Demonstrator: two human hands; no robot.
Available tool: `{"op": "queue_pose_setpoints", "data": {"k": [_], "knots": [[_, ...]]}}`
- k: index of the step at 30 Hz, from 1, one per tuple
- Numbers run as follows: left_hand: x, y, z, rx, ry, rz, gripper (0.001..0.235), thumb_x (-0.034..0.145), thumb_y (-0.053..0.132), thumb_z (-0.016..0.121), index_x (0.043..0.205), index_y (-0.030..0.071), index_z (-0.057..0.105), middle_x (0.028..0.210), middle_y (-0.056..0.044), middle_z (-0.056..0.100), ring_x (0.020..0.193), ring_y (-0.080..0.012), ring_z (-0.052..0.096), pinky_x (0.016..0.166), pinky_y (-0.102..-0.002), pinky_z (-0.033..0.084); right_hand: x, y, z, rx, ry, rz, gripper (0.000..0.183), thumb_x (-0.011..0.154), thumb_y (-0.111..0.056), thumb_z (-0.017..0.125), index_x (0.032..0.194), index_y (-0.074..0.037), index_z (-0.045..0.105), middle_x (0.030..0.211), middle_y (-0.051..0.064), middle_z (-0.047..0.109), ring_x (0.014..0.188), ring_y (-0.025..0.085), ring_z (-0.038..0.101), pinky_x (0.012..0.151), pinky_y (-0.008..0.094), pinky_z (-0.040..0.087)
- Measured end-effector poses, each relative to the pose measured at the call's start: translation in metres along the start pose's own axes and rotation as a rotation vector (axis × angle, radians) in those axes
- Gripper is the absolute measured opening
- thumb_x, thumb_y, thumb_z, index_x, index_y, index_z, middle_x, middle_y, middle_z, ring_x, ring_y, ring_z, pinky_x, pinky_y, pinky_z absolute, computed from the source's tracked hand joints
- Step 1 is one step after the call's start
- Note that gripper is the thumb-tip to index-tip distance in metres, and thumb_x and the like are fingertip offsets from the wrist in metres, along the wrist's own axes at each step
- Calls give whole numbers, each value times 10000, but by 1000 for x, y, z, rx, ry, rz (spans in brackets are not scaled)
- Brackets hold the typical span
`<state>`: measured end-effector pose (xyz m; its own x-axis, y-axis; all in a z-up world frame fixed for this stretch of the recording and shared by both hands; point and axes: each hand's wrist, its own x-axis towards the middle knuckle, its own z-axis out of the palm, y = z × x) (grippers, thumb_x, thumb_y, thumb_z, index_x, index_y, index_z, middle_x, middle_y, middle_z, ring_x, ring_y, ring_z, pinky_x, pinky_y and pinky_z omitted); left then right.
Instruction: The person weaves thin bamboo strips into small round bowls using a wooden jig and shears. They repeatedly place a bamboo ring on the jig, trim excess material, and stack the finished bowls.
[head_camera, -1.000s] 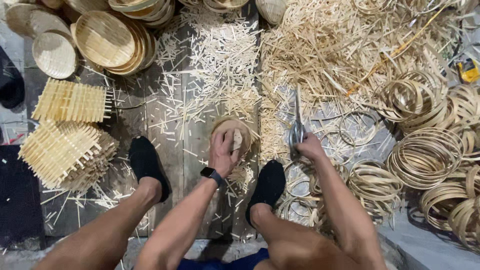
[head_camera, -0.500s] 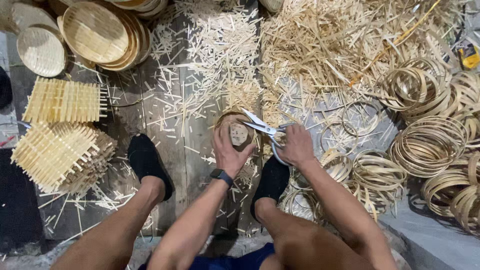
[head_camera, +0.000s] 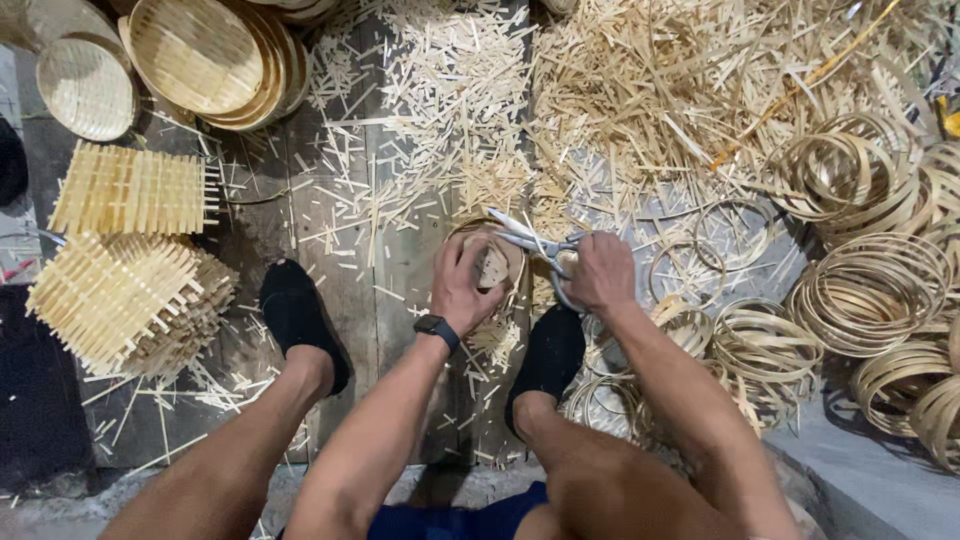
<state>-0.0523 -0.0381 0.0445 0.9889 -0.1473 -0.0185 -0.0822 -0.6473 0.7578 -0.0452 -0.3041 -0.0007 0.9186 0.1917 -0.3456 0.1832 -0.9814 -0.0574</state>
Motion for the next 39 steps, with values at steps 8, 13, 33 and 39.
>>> {"op": "queue_pose_setpoints", "data": {"k": [8,13,33,39], "knots": [[16,-8,-16,0,-297,31,780,566,132,875,1295,191,606,1467,-129,480,1392,-405,405,1196,-503,342,0,22,-5,10,115,-88,478,771,-472,752,872,-18,640,780,133,552,697,253,526,636,426,490],[17,-2,-20,-16,-313,-6,871,553,68,829,1366,213,552,1495,-166,446,1387,-396,408,1178,-483,354,10,11,7,-16,-95,-35,336,906,-388,639,957,-55,645,802,100,554,708,219,530,618,388,489],[5,-11,-8,-86,-258,79,663,742,141,878,1336,166,583,1384,-116,588,1358,-352,516,1187,-457,401,2,16,-23,37,-106,1,472,819,-472,721,968,-28,661,841,124,573,752,225,530,671,382,499],[0,-1,-8,217,-95,-24,744,584,131,918,1276,252,670,1487,-250,403,1370,-461,416,1109,-519,396,4,19,-9,-51,-84,-87,288,962,-341,633,1061,-72,663,851,78,567,721,173,521,613,340,488]]}}
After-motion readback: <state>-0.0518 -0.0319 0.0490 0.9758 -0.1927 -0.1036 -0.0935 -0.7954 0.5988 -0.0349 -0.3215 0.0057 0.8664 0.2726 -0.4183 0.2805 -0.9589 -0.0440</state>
